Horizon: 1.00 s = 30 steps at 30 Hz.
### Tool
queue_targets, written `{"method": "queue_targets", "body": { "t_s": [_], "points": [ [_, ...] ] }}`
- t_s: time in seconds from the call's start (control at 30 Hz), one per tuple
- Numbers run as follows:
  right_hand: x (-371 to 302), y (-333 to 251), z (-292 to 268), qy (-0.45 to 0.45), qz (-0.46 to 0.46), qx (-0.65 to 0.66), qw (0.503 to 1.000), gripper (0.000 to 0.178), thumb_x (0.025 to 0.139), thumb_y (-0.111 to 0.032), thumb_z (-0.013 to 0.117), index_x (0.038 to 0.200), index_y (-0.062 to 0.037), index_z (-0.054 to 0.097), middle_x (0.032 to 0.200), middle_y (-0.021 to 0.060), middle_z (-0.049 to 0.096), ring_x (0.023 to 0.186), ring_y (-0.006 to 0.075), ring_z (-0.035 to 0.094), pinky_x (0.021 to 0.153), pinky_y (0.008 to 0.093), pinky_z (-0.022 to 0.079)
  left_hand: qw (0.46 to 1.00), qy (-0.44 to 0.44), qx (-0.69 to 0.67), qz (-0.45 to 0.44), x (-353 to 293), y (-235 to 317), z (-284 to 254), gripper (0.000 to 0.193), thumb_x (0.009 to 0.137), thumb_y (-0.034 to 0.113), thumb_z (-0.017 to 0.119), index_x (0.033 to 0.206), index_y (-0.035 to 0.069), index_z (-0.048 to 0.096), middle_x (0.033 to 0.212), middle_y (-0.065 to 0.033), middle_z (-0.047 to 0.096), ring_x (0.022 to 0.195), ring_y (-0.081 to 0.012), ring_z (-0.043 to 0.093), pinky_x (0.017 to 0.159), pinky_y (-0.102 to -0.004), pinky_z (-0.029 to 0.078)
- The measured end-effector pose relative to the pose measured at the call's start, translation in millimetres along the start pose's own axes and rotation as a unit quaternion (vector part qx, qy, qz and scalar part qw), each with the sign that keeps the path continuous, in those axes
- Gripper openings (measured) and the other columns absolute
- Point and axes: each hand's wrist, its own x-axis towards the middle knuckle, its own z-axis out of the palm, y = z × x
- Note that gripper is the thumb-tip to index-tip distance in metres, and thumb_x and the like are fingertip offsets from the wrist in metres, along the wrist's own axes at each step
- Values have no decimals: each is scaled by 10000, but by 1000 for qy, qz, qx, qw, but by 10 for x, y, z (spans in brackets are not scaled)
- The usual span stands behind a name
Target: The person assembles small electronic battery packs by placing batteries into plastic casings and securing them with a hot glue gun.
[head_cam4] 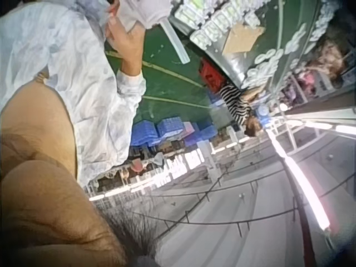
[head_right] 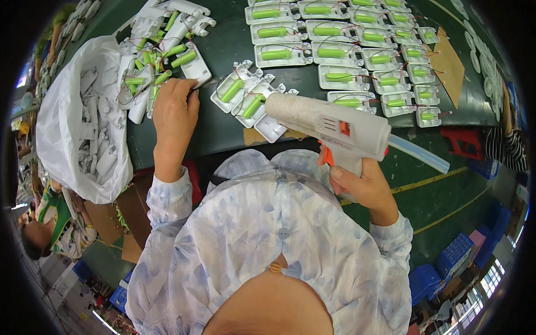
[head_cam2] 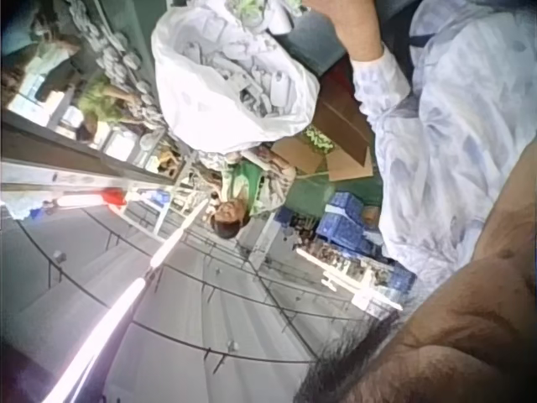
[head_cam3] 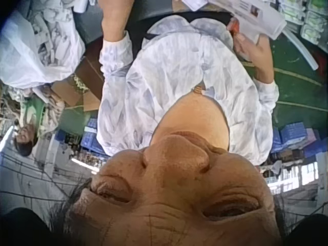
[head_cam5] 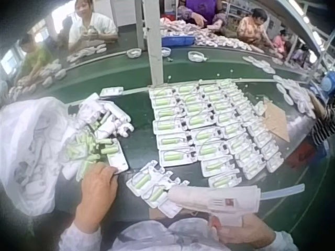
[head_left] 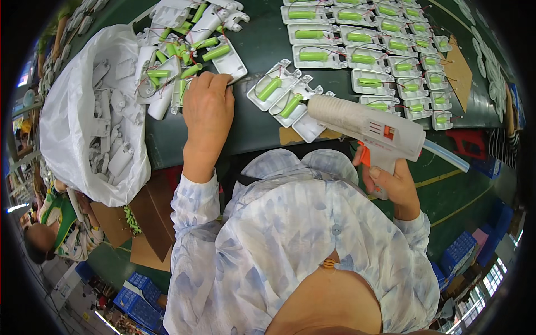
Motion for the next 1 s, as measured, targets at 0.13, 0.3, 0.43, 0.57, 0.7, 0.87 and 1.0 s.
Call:
{"method": "queue_targets", "body": {
  "t_s": [0.13,0.3,0.43,0.57,0.7,0.87,1.0],
  "points": [
    [50,24,18,30,-18,22,999,566,851,-224,635,1315,49,459,1187,188,619,579,110,544,534,240,447,993,52,-98,-34,-132,-49,-59,147,789,22,691,933,49,697,839,-99,607,811,-301,612,690,-410,493],
    [36,37,-16,20,-23,48,998,585,839,-195,626,1336,59,452,1208,207,618,579,119,550,594,258,487,994,110,-11,6,287,-67,14,130,774,26,677,898,52,711,832,-105,608,799,-299,615,656,-405,512],
    [-23,36,0,24,-24,34,999,583,842,-198,624,1334,65,454,1205,208,622,577,116,547,580,259,474,985,19,170,6,546,-154,109,147,762,100,694,906,73,703,896,-99,632,876,-294,624,703,-428,524],
    [-80,89,0,52,-35,35,997,661,824,-311,685,1317,62,451,1162,216,617,531,114,542,472,233,438,994,74,78,9,540,-204,-3,154,731,101,729,872,61,680,898,-101,622,846,-268,626,668,-374,522],
    [-100,79,-48,46,-17,45,998,678,821,-306,689,1337,56,439,1155,214,613,534,113,547,468,230,442,958,166,-231,-30,344,-135,-238,239,759,-6,741,982,17,658,1012,-84,612,883,-172,613,720,-304,514],
    [-142,61,-87,46,-16,45,998,698,824,-289,694,1371,43,414,1146,208,609,531,107,543,462,224,445,870,172,-448,-115,-253,-124,-300,243,800,-34,702,1025,-15,614,1272,-166,549,1068,-216,607,858,-316,518],
    [-258,12,-99,34,1,20,999,695,835,-271,688,1388,32,397,1145,200,608,531,105,534,460,223,437,986,69,-140,-59,-655,-32,-337,227,745,-21,732,946,8,632,1128,-170,654,976,-307,652,819,-383,520]
  ]
}}
